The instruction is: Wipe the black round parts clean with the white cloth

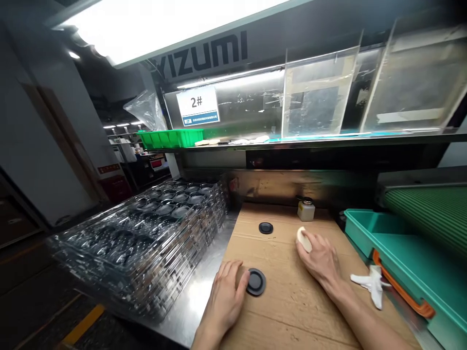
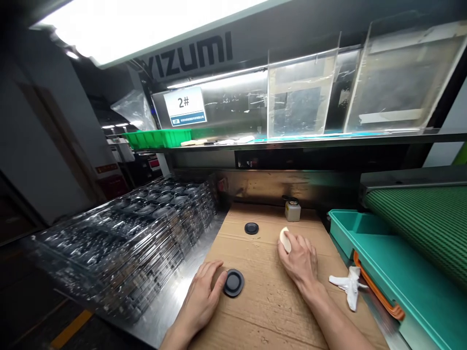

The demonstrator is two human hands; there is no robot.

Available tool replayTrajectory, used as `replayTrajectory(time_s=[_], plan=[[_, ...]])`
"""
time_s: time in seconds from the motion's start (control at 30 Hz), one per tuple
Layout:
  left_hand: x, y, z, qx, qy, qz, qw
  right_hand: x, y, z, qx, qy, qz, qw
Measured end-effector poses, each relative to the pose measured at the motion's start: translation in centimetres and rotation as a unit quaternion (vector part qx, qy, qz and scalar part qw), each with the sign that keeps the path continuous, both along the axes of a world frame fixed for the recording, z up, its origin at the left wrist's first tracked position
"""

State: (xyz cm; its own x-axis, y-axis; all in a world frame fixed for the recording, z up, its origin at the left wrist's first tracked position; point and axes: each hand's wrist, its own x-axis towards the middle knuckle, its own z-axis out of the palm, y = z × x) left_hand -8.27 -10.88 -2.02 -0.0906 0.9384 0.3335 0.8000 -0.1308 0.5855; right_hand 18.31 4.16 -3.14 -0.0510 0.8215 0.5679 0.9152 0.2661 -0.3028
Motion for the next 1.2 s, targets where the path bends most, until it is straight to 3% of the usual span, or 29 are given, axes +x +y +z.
replayTrajectory(time_s=[0.07, 0.23, 0.43, 0.7, 0.9, 1.2], plan=[[0.0, -0.2, 0.2, 0.004, -0.008, -0.002, 1.0, -0.2, -0.1, 0.1, 0.042, 0.011, -0.004, 0.999], [0.0, -0.3, 0.3, 0.01, -0.02, -0.001, 1.0, -0.1, -0.2, -0.6, -0.05, -0.061, -0.006, 0.997], [0.0, -0.6, 0.3, 0.016, -0.014, -0.018, 1.0, 0.1, -0.1, -0.8, -0.062, -0.05, -0.018, 0.997], [1.3, -0.8, 1.5, -0.031, -0.006, -0.061, 0.998, -0.1, -0.2, -0.6, -0.06, -0.034, -0.015, 0.998], [2.8, 0.1, 0.6, -0.043, -0.03, -0.084, 0.995, -0.1, -0.2, -0.4, -0.059, -0.036, -0.014, 0.998], [2.7, 0.0, -0.3, 0.013, -0.038, -0.065, 0.997, -0.1, -0.6, 0.1, -0.085, -0.034, -0.013, 0.996]])
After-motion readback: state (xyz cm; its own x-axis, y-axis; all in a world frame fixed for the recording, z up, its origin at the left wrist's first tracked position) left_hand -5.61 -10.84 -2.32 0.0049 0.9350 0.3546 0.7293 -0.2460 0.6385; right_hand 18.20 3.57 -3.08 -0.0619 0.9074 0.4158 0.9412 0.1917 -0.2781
